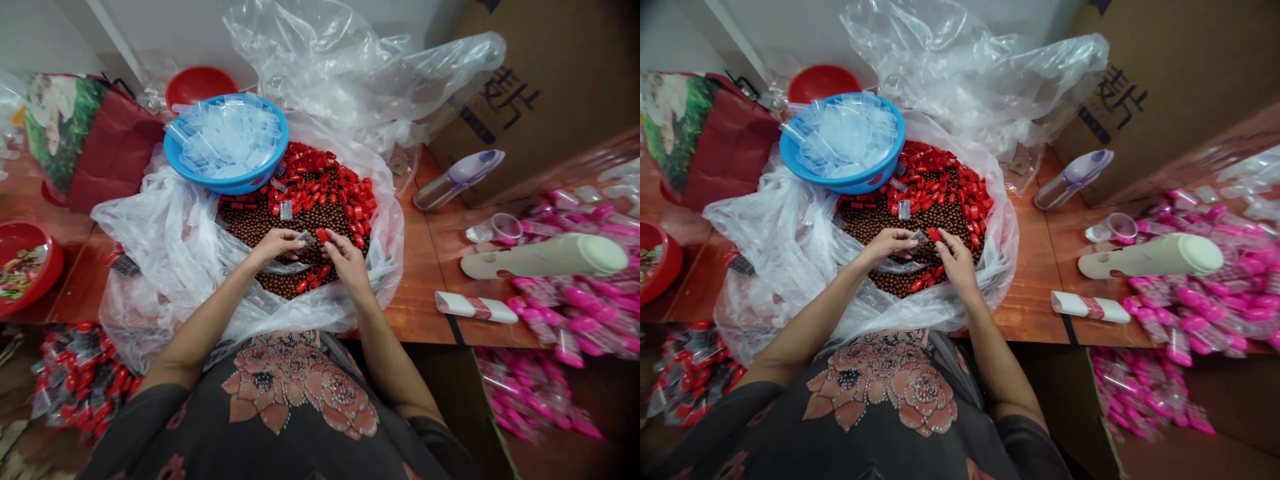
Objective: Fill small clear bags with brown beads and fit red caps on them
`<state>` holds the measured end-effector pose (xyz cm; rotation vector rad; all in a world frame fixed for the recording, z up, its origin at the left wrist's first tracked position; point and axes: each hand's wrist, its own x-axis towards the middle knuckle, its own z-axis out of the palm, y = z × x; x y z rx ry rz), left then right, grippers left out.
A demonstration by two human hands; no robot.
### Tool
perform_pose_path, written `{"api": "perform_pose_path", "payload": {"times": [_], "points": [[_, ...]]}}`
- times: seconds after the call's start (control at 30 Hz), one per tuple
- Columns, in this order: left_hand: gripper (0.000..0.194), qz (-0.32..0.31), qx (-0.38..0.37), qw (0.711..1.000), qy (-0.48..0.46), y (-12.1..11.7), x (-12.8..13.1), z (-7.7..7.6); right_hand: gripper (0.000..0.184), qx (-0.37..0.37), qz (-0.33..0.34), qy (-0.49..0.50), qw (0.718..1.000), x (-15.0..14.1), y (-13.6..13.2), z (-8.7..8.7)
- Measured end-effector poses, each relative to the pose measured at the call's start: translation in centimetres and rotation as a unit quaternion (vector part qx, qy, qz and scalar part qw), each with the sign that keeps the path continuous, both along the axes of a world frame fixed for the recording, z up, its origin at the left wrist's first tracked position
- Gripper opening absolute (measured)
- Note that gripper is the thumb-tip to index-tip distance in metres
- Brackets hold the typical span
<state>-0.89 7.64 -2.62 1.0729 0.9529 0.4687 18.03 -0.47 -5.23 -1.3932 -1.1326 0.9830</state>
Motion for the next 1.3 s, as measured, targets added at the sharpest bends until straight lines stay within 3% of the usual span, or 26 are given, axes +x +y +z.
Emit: {"api": "perform_pose_path", "payload": {"times": [0.2,0.33,0.4,0.53,0.6,0.73,0.87,0.97,1.07,1.17,1.3], "points": [[0.045,0.028,0.014,0.999,-0.044,-1.8,0.1,0.1,0.036,0.047,0.038,-0.099,0.993,-0.5,-0.4,1.0],[0.048,0.051,0.027,0.997,-0.051,-2.4,0.3,0.2,0.037,0.1,0.057,-0.208,0.971,-0.8,-0.9,1.5],[0.049,0.065,0.024,0.996,-0.063,-2.8,0.4,0.3,0.044,0.124,0.073,-0.274,0.951,-1.1,-1.0,1.4],[0.05,0.098,0.004,0.991,-0.092,-3.8,0.7,0.4,0.079,0.168,0.077,-0.362,0.914,-1.6,-1.0,0.8],[0.047,0.101,-0.004,0.989,-0.104,-4.3,1.0,0.3,0.077,0.177,0.077,-0.375,0.907,-1.9,-1.1,0.6],[0.046,0.144,0.019,0.982,-0.118,-5.2,1.9,0.0,0.069,0.17,0.12,-0.359,0.91,-2.6,-1.5,0.7],[0.04,0.159,0.022,0.982,-0.096,-5.8,2.2,0.0,0.076,0.099,0.138,-0.264,0.949,-3.2,-2.1,1.0],[0.039,0.156,0.021,0.985,-0.07,-6.1,1.9,0.4,0.061,0.048,0.089,-0.096,0.99,-3.4,-2.3,1.2],[0.048,0.127,0.01,0.99,-0.058,-6.4,1.7,0.8,0.037,0.031,0.009,0.048,0.998,-3.6,-2.3,1.6],[0.056,0.129,0.016,0.99,-0.055,-6.4,1.6,1.2,0.028,0.041,-0.022,0.04,0.998,-3.7,-2.4,2.1],[0.062,0.117,0.038,0.992,-0.034,-6.2,1.1,1.5,0.037,0.092,0.022,-0.093,0.991,-3.4,-2.5,2.6]]}}
